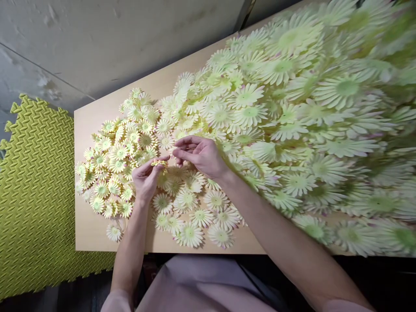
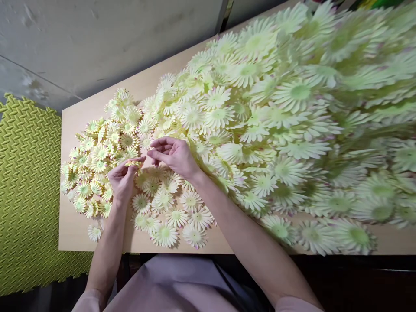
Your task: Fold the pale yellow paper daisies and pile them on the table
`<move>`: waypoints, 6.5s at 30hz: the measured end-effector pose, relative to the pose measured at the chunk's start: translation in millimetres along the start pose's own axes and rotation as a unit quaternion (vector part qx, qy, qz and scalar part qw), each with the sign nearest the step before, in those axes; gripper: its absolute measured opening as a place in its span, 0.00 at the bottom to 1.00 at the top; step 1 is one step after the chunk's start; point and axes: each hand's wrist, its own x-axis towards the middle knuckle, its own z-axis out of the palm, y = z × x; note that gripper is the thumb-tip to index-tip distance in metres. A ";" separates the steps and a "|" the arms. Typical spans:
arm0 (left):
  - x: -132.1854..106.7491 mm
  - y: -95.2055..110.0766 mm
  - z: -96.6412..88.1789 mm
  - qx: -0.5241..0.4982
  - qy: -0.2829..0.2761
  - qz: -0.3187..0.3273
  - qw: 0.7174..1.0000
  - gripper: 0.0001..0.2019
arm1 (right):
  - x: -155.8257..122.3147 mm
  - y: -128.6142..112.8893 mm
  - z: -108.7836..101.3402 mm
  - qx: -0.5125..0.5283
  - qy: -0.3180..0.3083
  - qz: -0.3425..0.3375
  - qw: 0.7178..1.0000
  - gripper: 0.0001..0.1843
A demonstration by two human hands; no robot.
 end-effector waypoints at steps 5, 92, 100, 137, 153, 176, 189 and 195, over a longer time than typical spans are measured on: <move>1.3 3.6 3.9 0.023 -0.004 0.031 0.999 0.11 | -4.0 -4.2 1.2 -0.057 0.007 0.001 0.998 0.22; 6.5 -8.2 -1.4 0.030 -0.011 0.004 0.999 0.12 | -6.1 -1.3 1.0 0.014 -0.094 0.027 0.995 0.16; 6.6 -7.4 -1.6 0.030 -0.010 -0.005 0.999 0.12 | -6.1 1.6 0.9 0.016 -0.106 0.035 0.994 0.18; 4.8 -12.7 0.8 0.015 0.000 -0.073 0.997 0.14 | -9.1 4.6 4.5 -0.045 -0.039 -0.017 0.998 0.11; 5.0 -10.6 2.0 0.017 0.022 -0.082 0.996 0.15 | -10.0 3.9 2.0 -0.025 -0.075 0.004 0.997 0.15; 4.8 -11.9 2.8 0.004 0.018 -0.070 0.997 0.14 | -9.4 4.3 1.9 -0.038 -0.069 -0.005 0.997 0.15; 5.2 -8.6 3.4 0.006 0.011 -0.067 0.998 0.13 | -9.6 2.2 3.6 -0.040 -0.064 -0.003 0.997 0.15; 5.6 -11.1 1.7 0.013 0.007 -0.056 0.998 0.11 | -8.8 5.5 1.7 -0.035 -0.069 -0.001 0.997 0.15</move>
